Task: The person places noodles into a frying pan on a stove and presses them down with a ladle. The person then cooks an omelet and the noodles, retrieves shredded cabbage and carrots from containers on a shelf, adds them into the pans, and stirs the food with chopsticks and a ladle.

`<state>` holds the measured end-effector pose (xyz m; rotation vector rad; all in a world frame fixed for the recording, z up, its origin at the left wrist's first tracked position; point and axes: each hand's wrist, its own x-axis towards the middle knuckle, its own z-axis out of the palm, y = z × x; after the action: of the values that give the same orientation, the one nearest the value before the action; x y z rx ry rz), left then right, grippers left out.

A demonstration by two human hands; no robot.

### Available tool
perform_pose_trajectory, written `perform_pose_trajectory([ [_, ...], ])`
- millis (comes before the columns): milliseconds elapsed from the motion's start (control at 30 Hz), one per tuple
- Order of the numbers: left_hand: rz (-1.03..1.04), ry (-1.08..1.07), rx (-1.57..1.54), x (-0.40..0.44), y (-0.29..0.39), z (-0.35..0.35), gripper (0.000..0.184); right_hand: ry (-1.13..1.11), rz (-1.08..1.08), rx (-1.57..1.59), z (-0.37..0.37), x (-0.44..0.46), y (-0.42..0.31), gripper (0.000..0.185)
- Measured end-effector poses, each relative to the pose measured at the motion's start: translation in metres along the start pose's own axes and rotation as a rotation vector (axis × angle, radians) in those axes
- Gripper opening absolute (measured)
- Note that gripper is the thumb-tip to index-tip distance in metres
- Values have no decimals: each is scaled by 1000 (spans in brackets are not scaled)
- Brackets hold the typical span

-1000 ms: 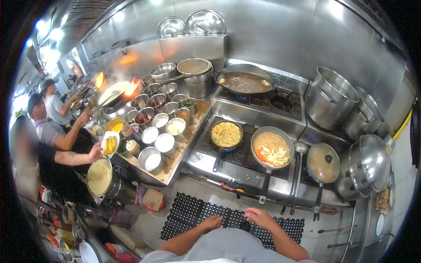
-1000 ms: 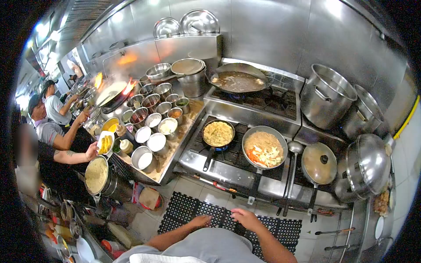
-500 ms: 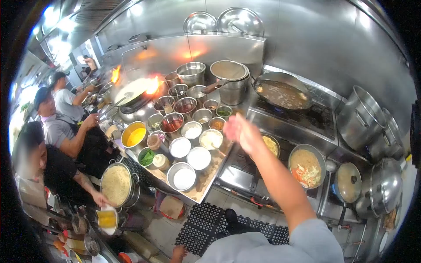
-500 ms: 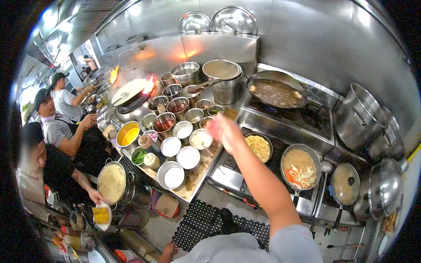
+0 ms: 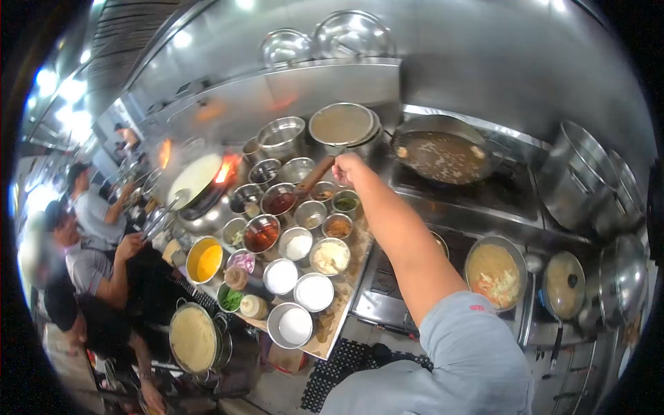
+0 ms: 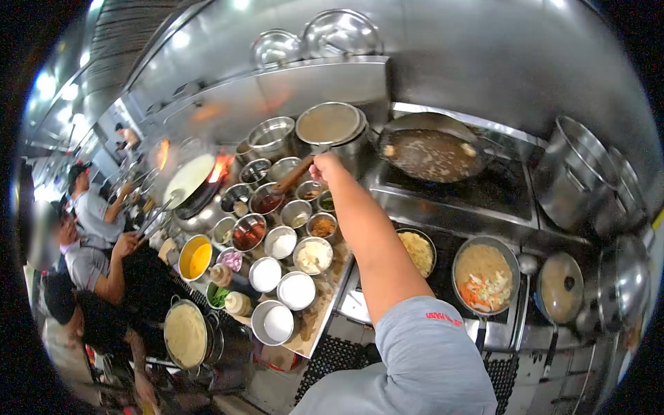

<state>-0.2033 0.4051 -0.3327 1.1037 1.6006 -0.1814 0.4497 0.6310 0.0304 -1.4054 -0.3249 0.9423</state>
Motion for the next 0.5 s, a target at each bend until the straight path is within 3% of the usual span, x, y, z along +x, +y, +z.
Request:
perform_pose_trajectory([
  [33,-2,-9,7,4,7,-3,22,-19,-100,-86,-4,-19,-9,12],
  [100,3,-41,18,11,20,-6,22,33,-35,-7,-23,-56,-14,18],
  [233,9,-92,55,28,38,-10,22,90,-202,-5,-95,-122,-29,10],
  [300,5,-110,62,34,41,-12,22,-60,-301,173,-142,-156,-45,7],
  [367,1,-125,66,39,41,-20,22,-162,-238,-75,-176,-219,-42,15],
  [433,-3,-132,54,44,39,-26,22,161,-164,-149,-205,-261,-18,14],
  [500,-9,-134,31,45,34,-30,22,405,-112,-446,-218,-284,-11,23],
])
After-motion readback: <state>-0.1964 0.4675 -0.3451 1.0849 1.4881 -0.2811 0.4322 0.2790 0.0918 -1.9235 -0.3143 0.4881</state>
